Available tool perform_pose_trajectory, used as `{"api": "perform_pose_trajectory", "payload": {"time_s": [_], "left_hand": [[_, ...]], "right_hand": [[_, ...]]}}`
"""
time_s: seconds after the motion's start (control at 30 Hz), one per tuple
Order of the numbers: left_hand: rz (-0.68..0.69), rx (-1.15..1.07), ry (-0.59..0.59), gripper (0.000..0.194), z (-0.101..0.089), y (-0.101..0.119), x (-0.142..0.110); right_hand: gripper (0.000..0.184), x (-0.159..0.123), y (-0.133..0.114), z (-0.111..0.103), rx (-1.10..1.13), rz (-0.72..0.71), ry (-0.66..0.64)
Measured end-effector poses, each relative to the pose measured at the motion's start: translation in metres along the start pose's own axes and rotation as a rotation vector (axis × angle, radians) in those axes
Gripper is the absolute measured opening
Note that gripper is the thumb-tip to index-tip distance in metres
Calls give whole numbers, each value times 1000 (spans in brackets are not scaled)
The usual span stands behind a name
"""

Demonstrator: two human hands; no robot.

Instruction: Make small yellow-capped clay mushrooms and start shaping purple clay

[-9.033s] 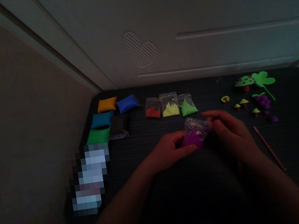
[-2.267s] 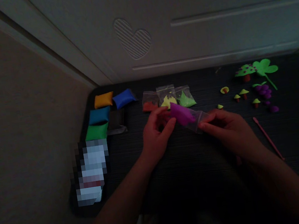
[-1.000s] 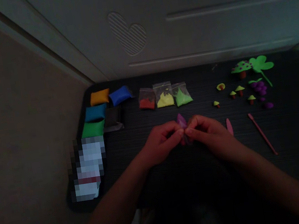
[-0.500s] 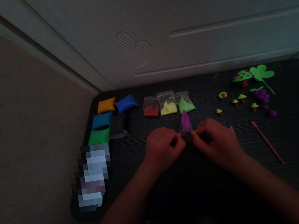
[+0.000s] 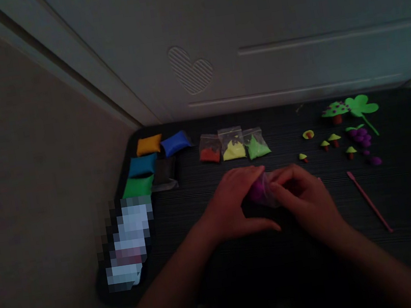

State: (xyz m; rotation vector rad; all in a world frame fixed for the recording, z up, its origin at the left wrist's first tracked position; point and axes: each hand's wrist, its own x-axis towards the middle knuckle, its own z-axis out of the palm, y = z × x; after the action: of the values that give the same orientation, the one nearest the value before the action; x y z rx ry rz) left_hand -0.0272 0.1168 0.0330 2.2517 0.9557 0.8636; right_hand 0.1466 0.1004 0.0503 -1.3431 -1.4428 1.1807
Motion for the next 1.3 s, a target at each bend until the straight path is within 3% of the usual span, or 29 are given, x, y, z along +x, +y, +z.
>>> {"api": "perform_pose_trajectory", "payload": {"time_s": [0.03,0.13,0.33,0.43,0.57,0.67,0.8,0.93,1.07,1.3], "left_hand": [[-34,27,-24,83,1,0,0],[-119,81,-36,58,3,-3,0],[-181,99,35,33,4,-5,0],[-213,108,53,34,5,-5,1],[-260,129,121,40,6,-6,2],[-308,133,176,48,7,-5,2],[-307,113,146,47,10,-1,3],[-285,101,128,42,12,1,3],[-222,117,147,37,11,-2,2],[-250,111,158,38,12,-5,1]], "right_hand": [[11,2,0,0,70,53,-9],[13,6,0,-2,136,132,-28],[11,11,7,-8,3,99,-41],[11,11,8,-12,-47,61,-66],[16,9,4,-14,-196,-218,-90],[33,7,3,-11,-381,-354,-95],[25,10,7,-9,-441,-330,-26],[5,14,7,-16,-437,-307,-100],[4,14,3,-20,-412,-309,-158],[8,2,6,-3,-529,-516,-84]]}}
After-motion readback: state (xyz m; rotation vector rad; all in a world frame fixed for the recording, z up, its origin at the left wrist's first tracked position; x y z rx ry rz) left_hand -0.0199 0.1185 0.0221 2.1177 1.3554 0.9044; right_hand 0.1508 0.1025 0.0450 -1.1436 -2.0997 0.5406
